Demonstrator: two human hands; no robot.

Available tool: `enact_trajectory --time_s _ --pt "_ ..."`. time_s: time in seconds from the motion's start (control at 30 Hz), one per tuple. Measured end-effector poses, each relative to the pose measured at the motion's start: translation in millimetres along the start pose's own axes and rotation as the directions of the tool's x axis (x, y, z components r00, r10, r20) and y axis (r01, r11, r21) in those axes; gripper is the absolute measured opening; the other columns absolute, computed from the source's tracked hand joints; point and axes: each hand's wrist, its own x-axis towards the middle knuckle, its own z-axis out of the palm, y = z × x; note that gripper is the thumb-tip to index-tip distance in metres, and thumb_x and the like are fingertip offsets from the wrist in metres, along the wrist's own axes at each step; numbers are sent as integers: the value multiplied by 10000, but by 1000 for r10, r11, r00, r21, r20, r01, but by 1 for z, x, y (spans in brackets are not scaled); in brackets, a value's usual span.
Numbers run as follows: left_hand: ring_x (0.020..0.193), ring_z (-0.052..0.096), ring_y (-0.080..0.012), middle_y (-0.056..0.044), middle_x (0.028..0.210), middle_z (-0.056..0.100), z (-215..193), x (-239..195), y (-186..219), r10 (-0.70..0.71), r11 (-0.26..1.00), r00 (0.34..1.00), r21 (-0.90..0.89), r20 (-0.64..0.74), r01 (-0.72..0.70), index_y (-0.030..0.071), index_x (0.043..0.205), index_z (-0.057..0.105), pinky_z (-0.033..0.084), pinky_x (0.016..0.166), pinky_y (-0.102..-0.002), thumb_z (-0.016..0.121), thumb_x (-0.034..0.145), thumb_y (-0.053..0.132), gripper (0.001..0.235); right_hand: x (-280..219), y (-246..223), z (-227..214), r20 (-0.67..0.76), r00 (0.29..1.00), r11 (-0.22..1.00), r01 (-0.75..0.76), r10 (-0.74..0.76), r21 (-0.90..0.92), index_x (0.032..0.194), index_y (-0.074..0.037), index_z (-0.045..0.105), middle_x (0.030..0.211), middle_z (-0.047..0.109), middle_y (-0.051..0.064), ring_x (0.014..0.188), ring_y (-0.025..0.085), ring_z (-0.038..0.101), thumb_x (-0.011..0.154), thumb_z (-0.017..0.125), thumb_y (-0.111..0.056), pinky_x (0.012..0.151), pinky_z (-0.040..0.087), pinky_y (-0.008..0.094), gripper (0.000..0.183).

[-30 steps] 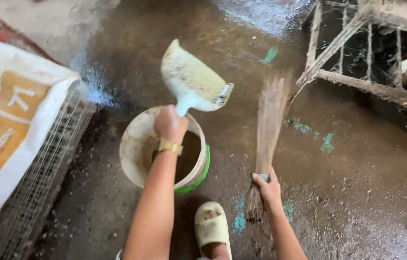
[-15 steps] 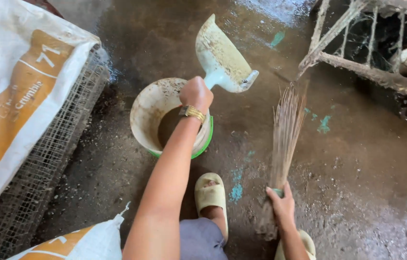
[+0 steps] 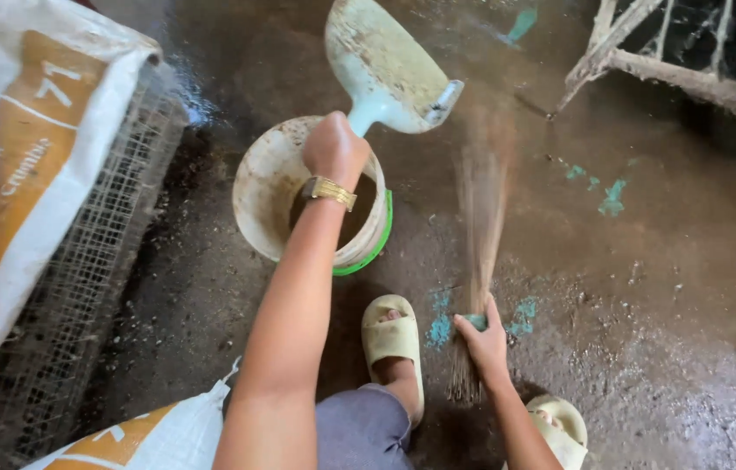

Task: The person sweeps debris on a wet concrete floor using a traditional straw broom and a dustpan, then transfers the collected debris into a bucket. The person is sitting on the floor while performing the task.

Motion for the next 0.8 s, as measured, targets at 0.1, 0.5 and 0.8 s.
enact_trajectory --time_s 0.1,0.5,0.8 --pt "1006 739 -391 -199 1038 755 1 4 -5 -13 1000 999 3 -33 13 6 1172 725 624 850 -523 755 859 158 349 1 -8 12 116 992 998 56 -51 -38 1593 -294 404 1519 523 201 1397 366 504 695 873 -403 1143 393 473 1019" --pt "972 748 -392 -212 1008 749 -22 13 -26 5 996 996 84 -89 2 -11 1178 708 625 829 -548 794 866 176 374 67 -25 52 531 834 905 333 -152 -263 1574 -299 423 1245 679 253 1166 391 657 674 853 -396 952 509 486 1002" --pt "1037 717 -454 -246 1047 746 -35 19 -48 -75 997 990 -7 -122 75 -31 1200 701 587 845 -644 705 819 90 400 137 -60 116 527 819 881 404 -228 -247 1570 -315 409 1376 626 228 1292 394 591 689 820 -472 1065 485 477 985"
